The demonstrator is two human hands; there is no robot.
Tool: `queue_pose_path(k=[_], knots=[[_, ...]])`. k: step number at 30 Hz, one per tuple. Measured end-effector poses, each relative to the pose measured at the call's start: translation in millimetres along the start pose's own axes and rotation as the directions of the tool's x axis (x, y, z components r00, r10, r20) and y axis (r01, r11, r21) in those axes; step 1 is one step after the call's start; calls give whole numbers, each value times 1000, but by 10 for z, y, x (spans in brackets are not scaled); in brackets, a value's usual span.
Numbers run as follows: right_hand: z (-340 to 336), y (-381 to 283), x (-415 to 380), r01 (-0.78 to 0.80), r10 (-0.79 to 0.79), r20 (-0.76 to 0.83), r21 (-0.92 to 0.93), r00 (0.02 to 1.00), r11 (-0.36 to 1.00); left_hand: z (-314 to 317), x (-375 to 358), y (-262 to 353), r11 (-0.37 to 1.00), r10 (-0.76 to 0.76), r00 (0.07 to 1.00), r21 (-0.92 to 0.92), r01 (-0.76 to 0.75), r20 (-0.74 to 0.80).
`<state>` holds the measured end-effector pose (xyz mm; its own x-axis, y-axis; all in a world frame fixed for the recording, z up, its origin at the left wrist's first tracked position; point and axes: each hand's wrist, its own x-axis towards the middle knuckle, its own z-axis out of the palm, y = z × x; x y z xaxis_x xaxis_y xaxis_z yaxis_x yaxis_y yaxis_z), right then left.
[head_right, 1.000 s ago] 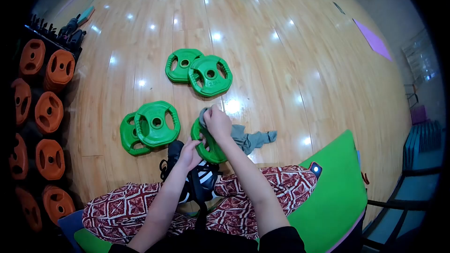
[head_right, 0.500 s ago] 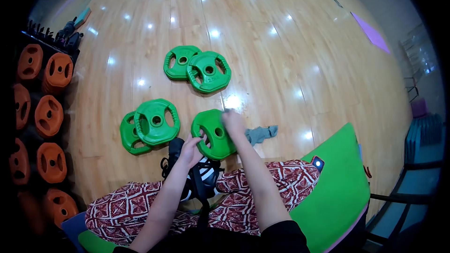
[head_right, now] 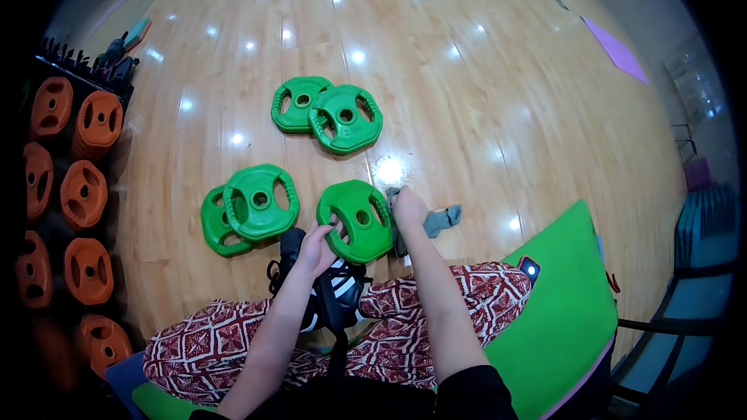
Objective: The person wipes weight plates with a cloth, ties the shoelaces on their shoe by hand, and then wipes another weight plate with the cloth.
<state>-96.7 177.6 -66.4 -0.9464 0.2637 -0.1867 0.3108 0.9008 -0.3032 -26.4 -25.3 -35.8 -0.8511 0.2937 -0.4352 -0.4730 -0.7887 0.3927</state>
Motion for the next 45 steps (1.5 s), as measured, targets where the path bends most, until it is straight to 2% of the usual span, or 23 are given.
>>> queue_pose_path(k=[3, 5, 7, 8, 10, 13, 16, 19, 20, 23, 25, 27, 28, 29, 31, 33, 36, 38, 39, 40, 41, 43, 45], knots=[[-84, -187, 20, 59, -52, -118, 53, 992, 997, -9, 32, -4, 1000, 7, 1000, -12, -7, 15], [-413, -519, -231, 190, -182, -70, 126, 981, 974, 6, 8, -3, 1000, 8, 1000, -7, -8, 21], [-197, -445, -308, 336, -336, -6, 20, 942, 942, 31, -2, 6, 1000, 0, 1000, 2, 0, -7], [-133, -366, -286, 333, -332, -11, 26, 943, 943, 12, 4, 0, 1000, -2, 1000, 11, 2, -6], [-78, -71, -149, 69, -68, 63, -10, 996, 998, -39, 36, -19, 1000, -13, 1000, 9, 13, -22], [-123, 153, 32, 23, -23, 1, -32, 1000, 999, 17, 0, -1, 1000, 4, 1000, -2, -4, 12], [-231, -179, -192, 169, -147, -164, 127, 975, 978, 15, 9, 0, 1000, 6, 1000, -10, -6, 29], [-155, -384, -533, 378, -368, -94, 135, 925, 916, 56, 4, -6, 1000, 16, 999, 23, -17, 42], [-122, -350, -515, 375, -364, -94, 143, 926, 916, 25, 14, -19, 1000, 8, 999, 16, -9, 33], [77, -56, -192, 68, -67, -28, 38, 997, 997, -65, 40, -33, 1000, -4, 1000, -15, 4, 28], [-144, -108, -159, 40, -29, -117, 94, 993, 995, 17, 4, -9, 1000, 7, 1000, 5, -7, -6], [-291, -294, -318, 198, -155, -214, 196, 964, 960, -72, 52, -32, 1000, -20, 1000, -12, 20, 7], [-11, -188, -322, 393, -362, -194, 155, 912, 906, -4, 19, -21, 1000, 3, 1000, -13, -3, 17], [-382, -446, -572, 403, -392, -96, 200, 915, 893, 65, -18, 12, 1000, 11, 998, 9, -12, 56], [-241, -436, -580, 437, -438, 23, 47, 898, 898, 18, 5, -4, 1000, 10, 999, 19, -11, 43], [296, 56, -185, 329, -326, -46, 192, 944, 925, -32, 24, -21, 1000, -2, 1000, 7, 2, 29], [960, 664, 308, 231, -201, -194, 152, 960, 961, -33, 14, -6, 1000, -13, 1000, 21, 13, 2], [126, 142, -90, 251, -184, -303, 200, 935, 947, 19, 16, 4, 1000, -8, 1000, 16, 8, 0], [-296, -256, -388, 192, -119, -254, 285, 960, 939, 10, 5, -3, 1000, -6, 1000, 2, 6, 8], [-254, -326, -491, 304, -250, -251, 207, 935, 930, 2, 13, -4, 1000, 3, 998, 8, -4, 63], [-358, -445, -643, 390, -342, -208, 270, 917, 880, 24, 2, 7, 1000, -1, 998, 9, 0, 58], [-37, -364, -625, 423, -375, -213, 275, 902, 863, 6, 5, -2, 999, 2, 1000, 49, -2, 11], [526, -18, -273, 403, -353, -227, 236, 908, 884, -10, 21, -15, 1000, 15, 998, 18, -16, 63]])
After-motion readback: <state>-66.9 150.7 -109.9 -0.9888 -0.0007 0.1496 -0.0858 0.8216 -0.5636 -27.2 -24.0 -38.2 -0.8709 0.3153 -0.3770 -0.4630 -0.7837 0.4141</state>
